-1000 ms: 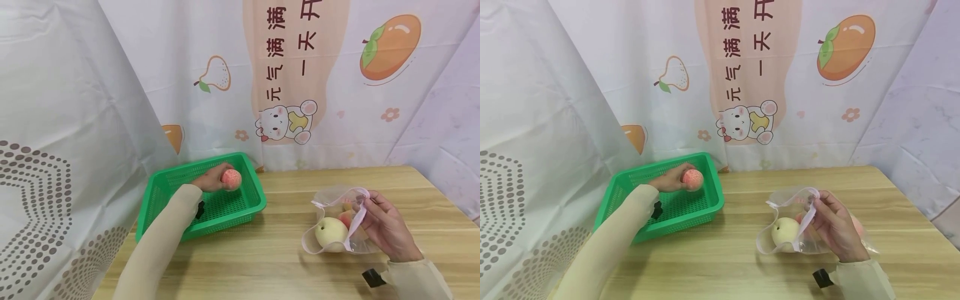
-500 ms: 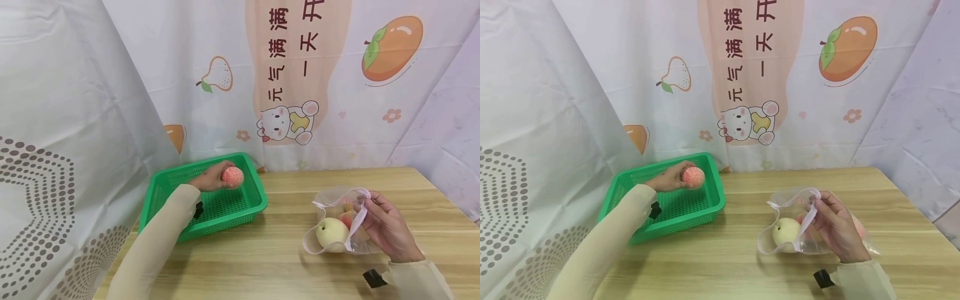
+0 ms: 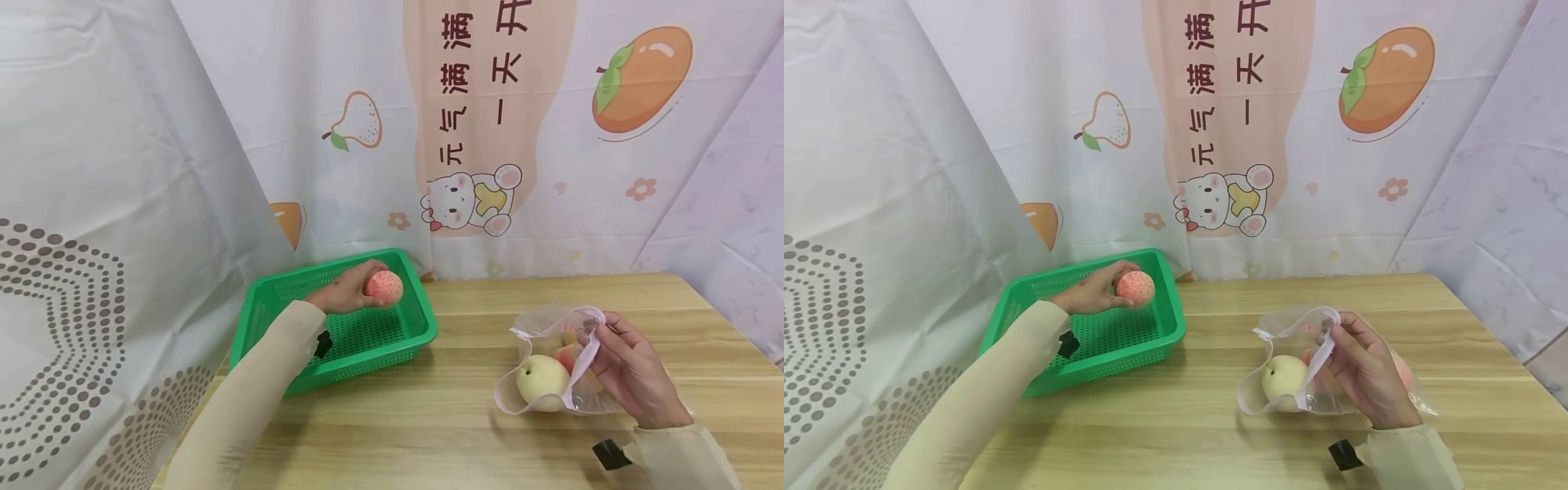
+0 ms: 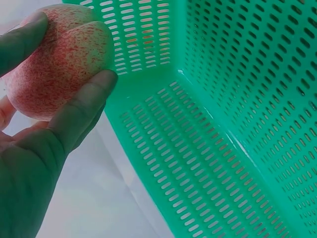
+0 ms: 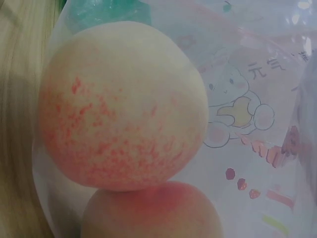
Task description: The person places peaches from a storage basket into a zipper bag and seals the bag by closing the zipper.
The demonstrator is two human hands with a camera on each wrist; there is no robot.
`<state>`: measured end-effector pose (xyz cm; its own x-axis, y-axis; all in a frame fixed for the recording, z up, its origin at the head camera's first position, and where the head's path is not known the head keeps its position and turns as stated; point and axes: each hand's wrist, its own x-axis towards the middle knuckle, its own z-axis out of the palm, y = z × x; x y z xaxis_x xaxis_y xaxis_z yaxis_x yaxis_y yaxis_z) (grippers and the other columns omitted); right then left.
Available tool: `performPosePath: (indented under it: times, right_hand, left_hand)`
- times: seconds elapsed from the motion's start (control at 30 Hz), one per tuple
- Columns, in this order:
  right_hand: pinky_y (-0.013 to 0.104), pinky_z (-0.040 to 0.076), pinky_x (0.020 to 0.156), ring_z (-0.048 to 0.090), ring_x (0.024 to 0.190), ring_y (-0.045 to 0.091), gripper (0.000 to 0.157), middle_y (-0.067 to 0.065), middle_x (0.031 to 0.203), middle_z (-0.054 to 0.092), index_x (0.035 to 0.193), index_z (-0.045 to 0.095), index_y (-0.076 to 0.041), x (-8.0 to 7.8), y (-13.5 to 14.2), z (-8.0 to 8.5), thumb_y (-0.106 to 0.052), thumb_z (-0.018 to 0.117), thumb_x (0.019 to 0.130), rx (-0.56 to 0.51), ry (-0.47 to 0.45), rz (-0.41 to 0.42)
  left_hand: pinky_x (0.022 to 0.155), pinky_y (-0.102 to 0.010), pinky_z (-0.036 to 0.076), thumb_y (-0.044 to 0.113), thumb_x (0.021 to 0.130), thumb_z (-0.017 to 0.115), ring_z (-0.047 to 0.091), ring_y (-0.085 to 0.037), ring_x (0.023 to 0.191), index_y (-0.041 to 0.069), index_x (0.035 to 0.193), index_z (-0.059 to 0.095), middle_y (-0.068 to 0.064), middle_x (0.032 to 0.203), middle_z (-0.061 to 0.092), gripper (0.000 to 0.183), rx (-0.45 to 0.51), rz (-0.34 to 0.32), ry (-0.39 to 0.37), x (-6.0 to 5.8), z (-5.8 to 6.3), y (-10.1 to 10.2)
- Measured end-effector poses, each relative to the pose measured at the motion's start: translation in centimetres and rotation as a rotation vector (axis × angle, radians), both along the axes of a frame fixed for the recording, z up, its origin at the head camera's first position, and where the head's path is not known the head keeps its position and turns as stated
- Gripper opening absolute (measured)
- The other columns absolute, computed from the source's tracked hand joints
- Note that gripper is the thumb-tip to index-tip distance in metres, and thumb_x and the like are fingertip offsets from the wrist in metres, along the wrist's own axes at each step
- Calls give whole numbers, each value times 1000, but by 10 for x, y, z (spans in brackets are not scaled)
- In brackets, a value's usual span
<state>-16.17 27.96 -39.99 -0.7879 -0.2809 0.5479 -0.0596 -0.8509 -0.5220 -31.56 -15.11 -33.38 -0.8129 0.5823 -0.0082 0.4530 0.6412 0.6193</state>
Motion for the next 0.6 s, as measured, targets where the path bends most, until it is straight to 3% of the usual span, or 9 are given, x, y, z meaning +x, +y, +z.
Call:
performPosePath:
  times: [0.37,0.6]
  right_hand:
    - [31,53,92,63,105,27,42,19,119,61,125,55,11,1,-1,0,7,17,106,1,-15,-23]
    - [32,53,93,64,106,28,43,19,120,62,124,55,11,0,-1,0,8,16,106,-15,3,19]
  left_hand:
    - [97,-47,50,10,89,76,53,-27,125,9,146,40,-10,139,52,67,49,-16,-8,10,10,-1]
    - [98,-47,50,12,88,78,52,-25,125,10,145,42,-8,139,53,67,38,-29,26,17,11,0]
